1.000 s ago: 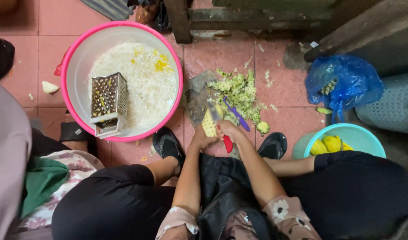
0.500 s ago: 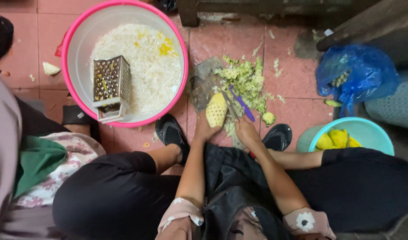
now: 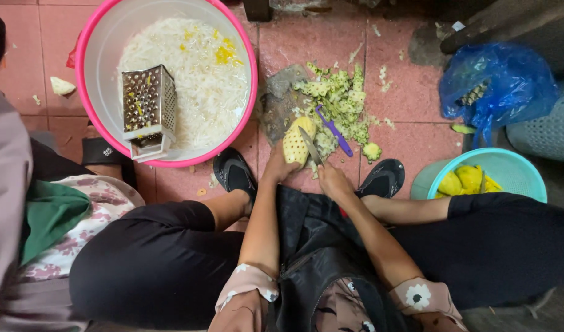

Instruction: Using a knife to peel the outer skin of a pineapple while sitting down.

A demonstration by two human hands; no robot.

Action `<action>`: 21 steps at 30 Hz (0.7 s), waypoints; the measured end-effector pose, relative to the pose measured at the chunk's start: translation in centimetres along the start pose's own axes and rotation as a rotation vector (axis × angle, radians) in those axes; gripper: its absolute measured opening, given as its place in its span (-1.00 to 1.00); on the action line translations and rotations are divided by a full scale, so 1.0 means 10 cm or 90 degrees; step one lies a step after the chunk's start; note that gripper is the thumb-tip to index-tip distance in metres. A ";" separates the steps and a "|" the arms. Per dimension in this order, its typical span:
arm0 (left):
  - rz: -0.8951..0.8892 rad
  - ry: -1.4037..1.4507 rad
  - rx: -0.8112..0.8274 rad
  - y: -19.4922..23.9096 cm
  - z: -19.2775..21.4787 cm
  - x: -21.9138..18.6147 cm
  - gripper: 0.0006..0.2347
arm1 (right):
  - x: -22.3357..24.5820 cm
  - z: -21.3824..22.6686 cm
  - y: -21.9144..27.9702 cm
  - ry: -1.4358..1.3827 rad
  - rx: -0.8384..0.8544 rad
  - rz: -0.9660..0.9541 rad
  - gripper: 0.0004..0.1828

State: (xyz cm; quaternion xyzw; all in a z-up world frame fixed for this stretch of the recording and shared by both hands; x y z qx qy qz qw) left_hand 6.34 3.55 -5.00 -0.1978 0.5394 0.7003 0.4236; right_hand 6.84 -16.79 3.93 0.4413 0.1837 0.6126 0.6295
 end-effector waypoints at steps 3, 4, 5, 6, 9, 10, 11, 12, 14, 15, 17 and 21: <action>0.007 0.001 -0.007 0.03 0.02 -0.04 -0.02 | 0.01 -0.02 0.01 -0.006 0.001 -0.002 -0.41; 0.006 0.001 -0.007 0.03 0.01 -0.02 -0.02 | 0.01 -0.04 0.00 -0.006 0.001 -0.002 -0.41; 0.015 0.007 -0.013 0.02 0.01 0.00 -0.04 | 0.01 -0.06 0.00 -0.021 -0.003 -0.001 -0.42; 0.023 0.013 -0.019 0.01 0.01 0.02 -0.05 | 0.01 -0.07 -0.01 -0.036 -0.007 0.000 -0.43; 0.025 0.012 -0.006 0.08 0.05 -0.11 -0.09 | -0.06 -0.18 -0.12 -0.029 0.008 -0.009 -0.40; 0.025 0.012 -0.007 0.11 0.05 -0.10 -0.09 | -0.02 -0.15 -0.05 -0.028 0.008 -0.008 -0.40; 0.026 0.019 -0.008 0.14 0.04 -0.09 -0.11 | 0.02 -0.13 0.00 -0.048 0.009 -0.007 -0.40; 0.024 0.025 -0.009 0.13 0.05 -0.10 -0.12 | 0.07 -0.07 0.04 -0.067 0.006 -0.004 -0.40; 0.020 0.030 -0.008 0.10 0.09 -0.16 -0.14 | 0.09 -0.02 0.04 -0.067 -0.002 -0.008 -0.41; 0.020 0.035 -0.005 0.11 0.08 -0.16 -0.15 | 0.08 -0.03 0.07 -0.068 -0.007 -0.013 -0.42; 0.025 0.034 -0.006 0.09 0.07 -0.13 -0.15 | 0.06 -0.02 0.05 -0.057 -0.005 -0.018 -0.41; 0.015 0.052 -0.004 0.11 0.09 -0.15 -0.18 | -0.07 -0.11 -0.14 -0.059 -0.002 -0.002 -0.44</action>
Point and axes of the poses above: each hand's wrist, its own y-axis away from the middle knuckle, its own z-axis out of the back of the hand, x = y × z, the point moved 9 cm from there along -y, towards the middle knuckle, and after that the axes turned 3 degrees about x, right-handed, at the moved point
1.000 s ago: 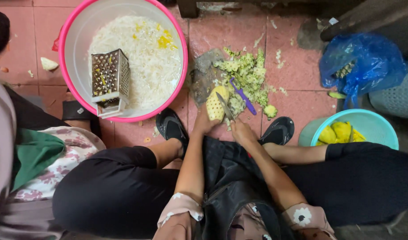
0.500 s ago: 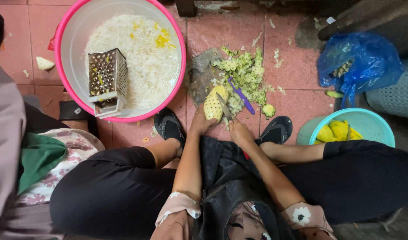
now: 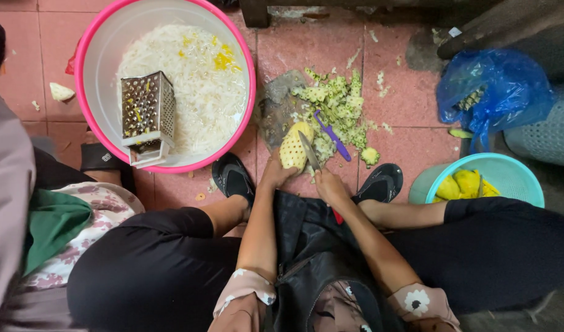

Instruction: Using a knife to peel the outer skin of a pineapple while sitting down.

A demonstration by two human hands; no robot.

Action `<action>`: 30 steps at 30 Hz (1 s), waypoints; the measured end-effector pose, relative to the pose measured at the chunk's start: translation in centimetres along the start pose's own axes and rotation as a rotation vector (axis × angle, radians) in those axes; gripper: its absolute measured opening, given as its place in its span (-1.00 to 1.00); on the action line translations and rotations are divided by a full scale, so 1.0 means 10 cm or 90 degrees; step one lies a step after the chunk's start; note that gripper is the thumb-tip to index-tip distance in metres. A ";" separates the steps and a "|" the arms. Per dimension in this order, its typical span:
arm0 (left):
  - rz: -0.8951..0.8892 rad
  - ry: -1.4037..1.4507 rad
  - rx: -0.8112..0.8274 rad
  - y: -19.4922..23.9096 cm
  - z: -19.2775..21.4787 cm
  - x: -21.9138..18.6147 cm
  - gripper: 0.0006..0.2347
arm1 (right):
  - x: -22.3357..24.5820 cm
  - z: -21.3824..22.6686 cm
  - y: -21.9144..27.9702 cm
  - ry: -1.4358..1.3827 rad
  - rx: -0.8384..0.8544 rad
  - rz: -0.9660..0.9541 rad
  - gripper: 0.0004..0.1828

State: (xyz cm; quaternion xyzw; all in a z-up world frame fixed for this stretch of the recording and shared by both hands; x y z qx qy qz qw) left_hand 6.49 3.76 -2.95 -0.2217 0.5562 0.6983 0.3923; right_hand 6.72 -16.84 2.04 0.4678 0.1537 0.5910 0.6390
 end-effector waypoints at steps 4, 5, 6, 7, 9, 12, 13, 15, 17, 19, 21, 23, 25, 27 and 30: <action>0.002 0.017 -0.003 -0.08 -0.04 0.18 -0.19 | 0.10 0.08 0.12 -0.001 0.015 -0.001 -0.43; 0.001 0.025 0.000 -0.06 -0.01 0.15 -0.21 | 0.12 0.08 0.08 -0.003 0.015 0.015 -0.43; 0.001 0.033 0.003 -0.04 0.01 0.11 -0.22 | 0.13 0.09 0.04 -0.004 0.014 0.031 -0.43; 0.001 0.033 0.001 -0.02 0.01 0.12 -0.22 | 0.17 0.10 0.06 -0.003 0.015 0.033 -0.43; 0.019 0.032 0.002 0.02 -0.01 0.17 -0.18 | 0.23 0.13 0.11 -0.007 0.019 0.036 -0.42; 0.036 0.053 -0.001 0.09 0.01 0.11 -0.18 | 0.17 0.04 -0.17 0.012 0.024 0.065 -0.43; 0.037 0.053 -0.001 0.09 0.01 0.13 -0.18 | 0.15 0.02 -0.20 0.012 0.024 0.065 -0.43; 0.046 0.055 0.009 0.06 -0.01 0.17 -0.17 | 0.15 0.00 -0.26 -0.002 0.013 0.099 -0.42; 0.044 0.057 0.005 -0.02 -0.01 0.18 -0.17 | 0.21 0.00 -0.32 -0.017 0.010 0.099 -0.43; 0.046 0.059 0.001 -0.07 -0.01 0.21 -0.18 | 0.34 0.05 -0.32 -0.032 0.010 0.099 -0.43; 0.047 0.053 -0.001 -0.10 -0.04 0.25 -0.18 | 0.62 0.15 -0.23 -0.044 0.018 0.166 -0.37; 0.046 0.060 -0.008 -0.06 -0.06 0.33 -0.18 | 0.66 0.12 -0.35 -0.018 0.018 0.148 -0.37; 0.044 0.062 -0.021 -0.07 -0.04 0.34 -0.17 | 0.59 0.06 -0.52 0.006 0.017 0.138 -0.36; 0.035 0.058 -0.019 -0.08 -0.05 0.29 -0.17 | 0.40 -0.03 -0.73 -0.013 0.009 0.147 -0.39; 0.024 0.059 -0.021 -0.06 -0.06 0.28 -0.15 | 0.22 -0.17 -0.80 0.030 0.009 0.097 -0.34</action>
Point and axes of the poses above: each hand's wrist, its own y-axis away from the middle knuckle, its own z-axis out of the back of the hand, x = y × z, the point moved 9 cm from there along -y, towards the middle knuckle, and after that the axes turned 3 degrees about x, right-handed, at the moved point
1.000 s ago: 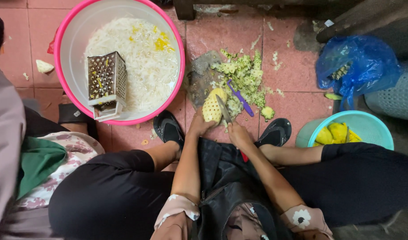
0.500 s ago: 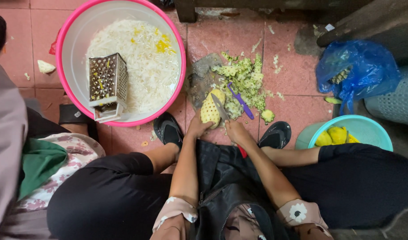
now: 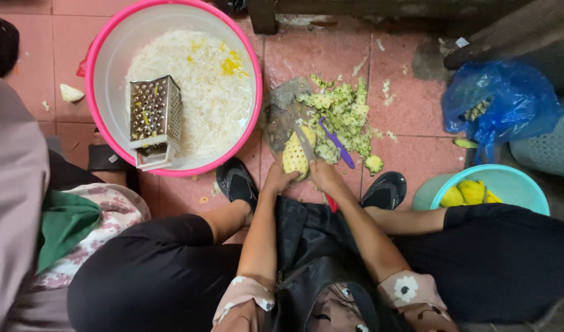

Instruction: Using a knife to peel the outer skin of a pineapple while sitting down.

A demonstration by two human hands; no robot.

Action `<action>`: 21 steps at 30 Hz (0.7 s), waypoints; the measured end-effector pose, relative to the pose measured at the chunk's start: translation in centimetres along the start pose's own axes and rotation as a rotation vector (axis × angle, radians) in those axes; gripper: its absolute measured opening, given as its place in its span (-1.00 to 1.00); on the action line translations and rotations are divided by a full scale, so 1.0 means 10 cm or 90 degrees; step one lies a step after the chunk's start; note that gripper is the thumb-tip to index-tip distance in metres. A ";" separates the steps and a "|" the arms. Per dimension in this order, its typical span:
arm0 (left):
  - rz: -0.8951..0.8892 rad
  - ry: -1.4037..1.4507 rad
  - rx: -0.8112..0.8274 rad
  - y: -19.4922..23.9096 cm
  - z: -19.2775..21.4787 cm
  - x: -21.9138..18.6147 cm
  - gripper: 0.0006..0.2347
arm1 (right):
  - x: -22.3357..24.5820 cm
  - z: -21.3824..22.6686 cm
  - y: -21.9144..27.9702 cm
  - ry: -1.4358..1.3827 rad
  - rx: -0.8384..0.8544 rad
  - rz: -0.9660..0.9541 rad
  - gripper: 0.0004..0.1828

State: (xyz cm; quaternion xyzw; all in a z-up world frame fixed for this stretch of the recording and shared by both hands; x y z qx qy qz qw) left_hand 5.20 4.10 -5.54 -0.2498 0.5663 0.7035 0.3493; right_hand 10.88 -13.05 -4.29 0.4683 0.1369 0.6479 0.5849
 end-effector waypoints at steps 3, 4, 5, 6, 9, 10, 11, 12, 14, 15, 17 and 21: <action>-0.015 -0.007 0.002 0.10 0.04 -0.14 -0.17 | 0.34 0.22 0.30 -0.024 -0.012 -0.023 -0.40; -0.015 -0.008 0.002 0.08 0.04 -0.13 -0.17 | 0.24 0.13 0.07 -0.024 -0.012 -0.023 -0.40; -0.011 -0.009 0.004 0.07 0.04 -0.13 -0.17 | 0.16 0.05 -0.15 -0.022 -0.023 -0.013 -0.38; -0.007 -0.010 0.005 0.06 0.04 -0.12 -0.16 | 0.08 -0.02 -0.38 -0.019 -0.035 -0.004 -0.37; -0.007 -0.009 0.002 0.07 0.03 -0.14 -0.17 | 0.23 0.01 -0.48 -0.008 -0.042 0.020 -0.39; -0.007 -0.009 0.002 0.10 0.03 -0.11 -0.17 | 0.20 -0.03 -0.46 -0.008 -0.042 0.020 -0.39; -0.005 -0.009 0.000 0.09 0.03 -0.11 -0.16 | 0.20 -0.03 -0.48 -0.013 -0.043 0.033 -0.40; -0.003 -0.009 -0.002 0.07 0.04 -0.11 -0.15 | 0.19 -0.02 -0.50 -0.018 -0.045 0.046 -0.40; -0.005 -0.006 0.003 0.09 0.05 -0.17 -0.15 | -0.01 -0.16 -0.49 -0.335 -0.012 0.012 -0.53; -0.013 -0.004 0.000 0.06 0.10 -0.24 -0.16 | -0.08 -0.25 -0.52 -0.651 0.021 -0.015 -0.64; -0.002 -0.004 0.000 0.10 0.06 -0.24 -0.17 | 0.30 -0.09 -0.22 -0.629 0.093 -0.044 -0.70; 0.026 0.003 0.003 0.04 -0.01 -0.11 -0.17 | 0.69 0.43 0.35 -0.694 0.083 -0.051 -0.60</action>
Point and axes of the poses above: each hand's wrist, its own y-axis away from the middle knuckle, its own z-axis out of the back of the hand, x = y × z, the point moved 9 cm from there along -y, towards the middle knuckle, and after that the axes turned 3 degrees about x, right-handed, at the moved point
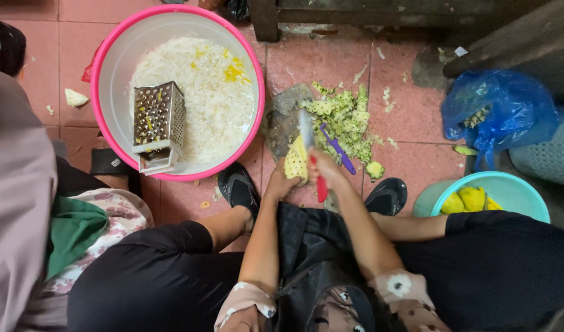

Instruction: Using a knife to peel the outer skin of a pineapple while sitting down.

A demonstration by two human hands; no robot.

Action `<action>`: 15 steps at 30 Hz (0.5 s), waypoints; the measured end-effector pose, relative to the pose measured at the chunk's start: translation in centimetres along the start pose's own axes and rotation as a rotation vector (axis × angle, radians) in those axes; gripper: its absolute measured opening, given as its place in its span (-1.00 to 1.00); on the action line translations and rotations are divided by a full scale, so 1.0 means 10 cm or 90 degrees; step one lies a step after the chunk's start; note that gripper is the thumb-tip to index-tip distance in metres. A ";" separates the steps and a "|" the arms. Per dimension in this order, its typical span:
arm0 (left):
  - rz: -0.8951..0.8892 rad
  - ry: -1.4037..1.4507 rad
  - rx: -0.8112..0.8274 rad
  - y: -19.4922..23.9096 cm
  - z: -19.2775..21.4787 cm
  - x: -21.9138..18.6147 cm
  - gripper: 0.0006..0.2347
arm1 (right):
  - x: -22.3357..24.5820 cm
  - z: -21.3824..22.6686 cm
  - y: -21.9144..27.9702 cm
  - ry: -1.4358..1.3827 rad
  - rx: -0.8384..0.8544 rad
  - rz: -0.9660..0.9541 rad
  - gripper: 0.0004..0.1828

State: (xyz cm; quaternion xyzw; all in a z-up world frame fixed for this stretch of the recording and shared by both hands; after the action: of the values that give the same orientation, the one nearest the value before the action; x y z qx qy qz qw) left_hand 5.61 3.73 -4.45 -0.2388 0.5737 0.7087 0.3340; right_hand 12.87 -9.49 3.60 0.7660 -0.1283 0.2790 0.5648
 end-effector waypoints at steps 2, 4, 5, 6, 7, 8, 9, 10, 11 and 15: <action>0.001 0.000 0.000 -0.14 0.01 0.14 -0.16 | 0.24 0.30 0.22 0.295 -0.070 0.044 -0.52; 0.000 -0.002 -0.001 -0.14 0.00 0.18 -0.15 | 0.25 0.58 0.21 0.589 -0.138 0.092 -0.36; 0.007 0.002 0.002 -0.08 0.00 0.15 -0.14 | 0.09 0.70 0.07 0.660 -0.142 0.103 -0.38; 0.009 0.007 0.003 -0.06 -0.01 0.09 -0.13 | -0.03 0.84 -0.10 0.733 -0.148 0.118 -0.37; 0.005 0.007 0.000 -0.08 0.04 -0.02 -0.13 | -0.01 0.73 -0.03 0.733 -0.148 0.123 -0.37; -0.024 0.000 -0.008 -0.02 0.04 -0.10 -0.15 | -0.12 0.64 0.09 0.760 -0.134 0.091 -0.43; -0.053 -0.007 -0.017 0.04 0.04 -0.18 -0.17 | -0.24 0.55 0.22 0.787 -0.119 0.058 -0.45; -0.052 -0.007 -0.018 0.05 -0.01 -0.15 -0.17 | -0.28 0.53 0.23 0.787 -0.117 0.058 -0.45; -0.047 -0.034 -0.029 0.05 -0.05 -0.12 -0.15 | -0.35 0.52 0.25 0.779 -0.114 0.037 -0.46; -0.039 -0.077 -0.037 0.09 -0.15 -0.08 -0.10 | -0.53 0.59 0.29 0.739 -0.139 -0.022 -0.44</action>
State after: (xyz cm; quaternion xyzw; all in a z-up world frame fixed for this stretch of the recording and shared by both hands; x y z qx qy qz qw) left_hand 5.45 2.02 -3.62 -0.2223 0.5243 0.7275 0.3827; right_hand 8.73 -16.57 1.70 0.4273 0.1863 0.6282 0.6229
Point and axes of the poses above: each hand's wrist, its own y-axis away from the middle knuckle, its own z-axis out of the back of the hand, x = y × z, the point moved 9 cm from there along -y, towards the middle knuckle, and after that the axes turned 3 degrees about x, right-handed, at the moved point
